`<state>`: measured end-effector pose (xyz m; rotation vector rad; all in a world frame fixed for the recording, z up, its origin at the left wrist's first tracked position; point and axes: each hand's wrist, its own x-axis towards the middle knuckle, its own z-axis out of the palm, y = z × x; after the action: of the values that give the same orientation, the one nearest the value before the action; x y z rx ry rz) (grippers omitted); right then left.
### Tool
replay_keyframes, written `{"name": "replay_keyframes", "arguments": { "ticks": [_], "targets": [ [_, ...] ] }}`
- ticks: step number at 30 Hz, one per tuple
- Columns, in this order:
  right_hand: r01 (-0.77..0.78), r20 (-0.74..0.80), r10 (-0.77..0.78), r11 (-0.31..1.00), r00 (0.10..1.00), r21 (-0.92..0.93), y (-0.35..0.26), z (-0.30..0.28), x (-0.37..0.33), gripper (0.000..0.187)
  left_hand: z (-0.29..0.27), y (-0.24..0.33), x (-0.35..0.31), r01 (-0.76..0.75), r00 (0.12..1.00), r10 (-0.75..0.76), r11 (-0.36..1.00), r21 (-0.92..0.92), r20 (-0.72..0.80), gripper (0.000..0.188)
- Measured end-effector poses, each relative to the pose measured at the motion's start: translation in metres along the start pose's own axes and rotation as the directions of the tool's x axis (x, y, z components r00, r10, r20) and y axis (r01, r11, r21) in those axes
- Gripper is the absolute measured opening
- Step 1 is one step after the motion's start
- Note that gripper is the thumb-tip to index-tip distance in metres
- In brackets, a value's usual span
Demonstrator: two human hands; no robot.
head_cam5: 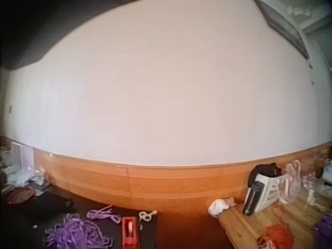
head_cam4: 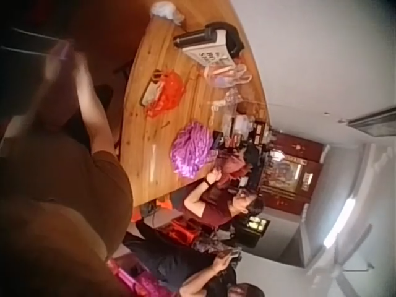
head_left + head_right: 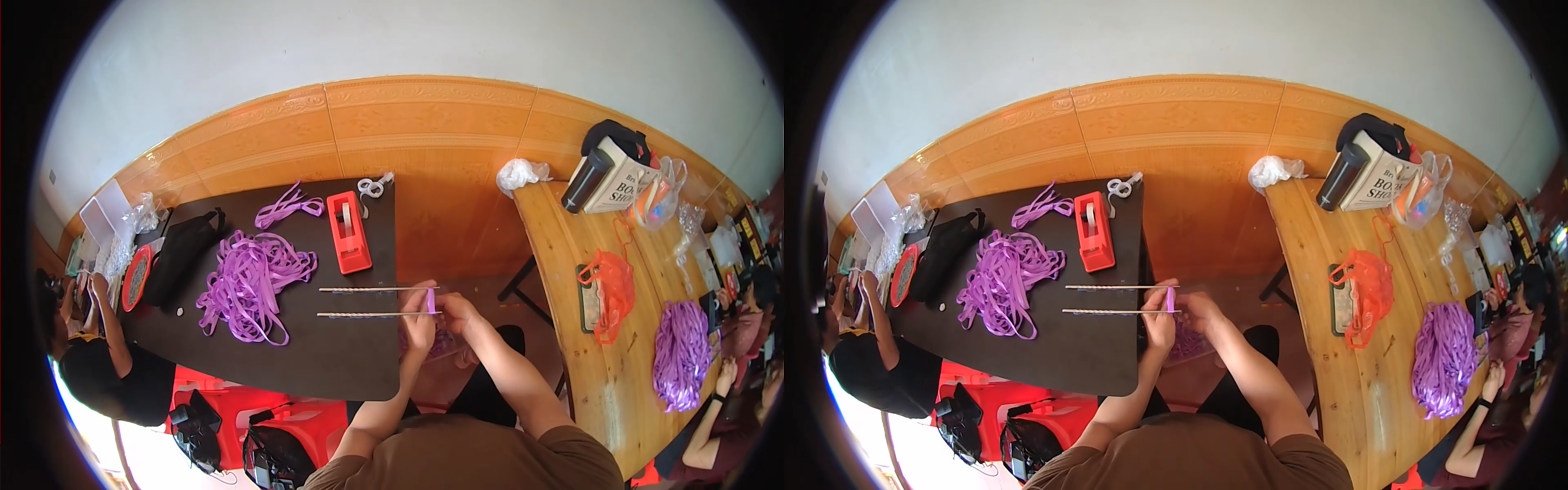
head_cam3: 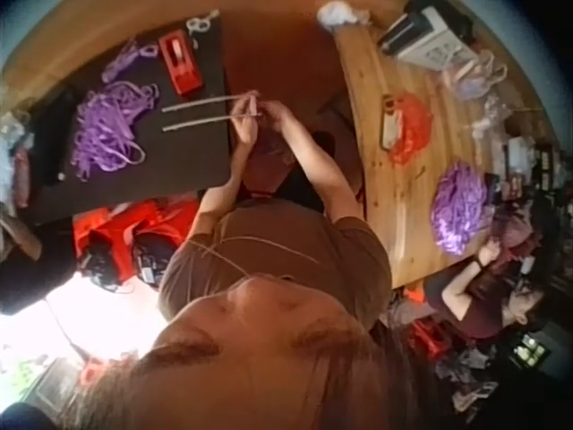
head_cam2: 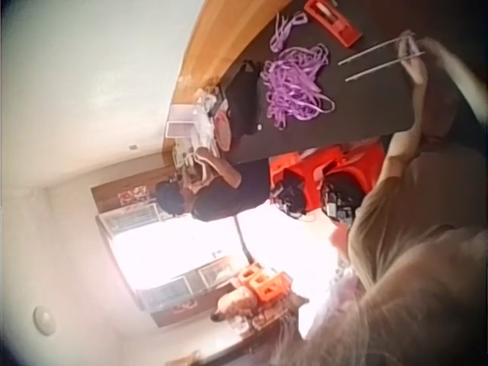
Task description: Winding purple ribbons around a metal frame jig to create uniform loops for decoration assembly.
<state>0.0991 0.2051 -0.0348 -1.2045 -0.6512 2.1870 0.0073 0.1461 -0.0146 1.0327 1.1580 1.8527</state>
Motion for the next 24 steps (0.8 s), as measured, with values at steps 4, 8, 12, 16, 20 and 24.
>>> {"name": "replay_keyframes", "arguments": {
  "ticks": [4, 8, 12, 16, 20, 24],
  "targets": [
    [-0.093, -0.073, 0.102, 0.989, 0.992, 0.118, 0.026, -0.001, -0.003, 0.015, 0.001, 0.001, -0.004, 0.243, 0.967, -0.252, 0.956, -0.164, -0.034, 0.016],
    [-0.165, 0.035, 0.163, 0.982, 0.986, 0.087, 0.055, -0.016, -0.015, 0.018, -0.002, 0.006, -0.015, 0.269, 0.961, -0.275, 0.952, -0.147, -0.02, 0.017],
    [-0.108, -0.064, 0.102, 0.989, 0.993, -0.104, 0.087, -0.033, -0.033, 0.014, -0.014, 0.002, -0.033, 0.345, 0.938, -0.345, 0.927, -0.15, 0.025, 0.017],
    [0.601, -0.132, -0.74, 0.625, 0.66, -0.498, 0.093, -0.038, -0.042, 0.007, -0.02, 0.005, -0.048, 0.341, 0.94, -0.337, 0.918, -0.204, 0.056, 0.017],
    [0.731, 0.067, -0.951, 0.184, 0.3, -0.657, 0.042, -0.001, -0.072, 0.009, -0.026, 0.014, -0.056, 0.388, 0.921, -0.385, 0.904, -0.177, 0.055, 0.018],
    [0.741, 0.214, -0.963, -0.024, 0.162, -0.671, 0.028, 0.02, -0.088, 0.019, -0.029, 0.022, -0.065, 0.452, 0.892, -0.45, 0.883, -0.127, 0.04, 0.018]
  ]
}}
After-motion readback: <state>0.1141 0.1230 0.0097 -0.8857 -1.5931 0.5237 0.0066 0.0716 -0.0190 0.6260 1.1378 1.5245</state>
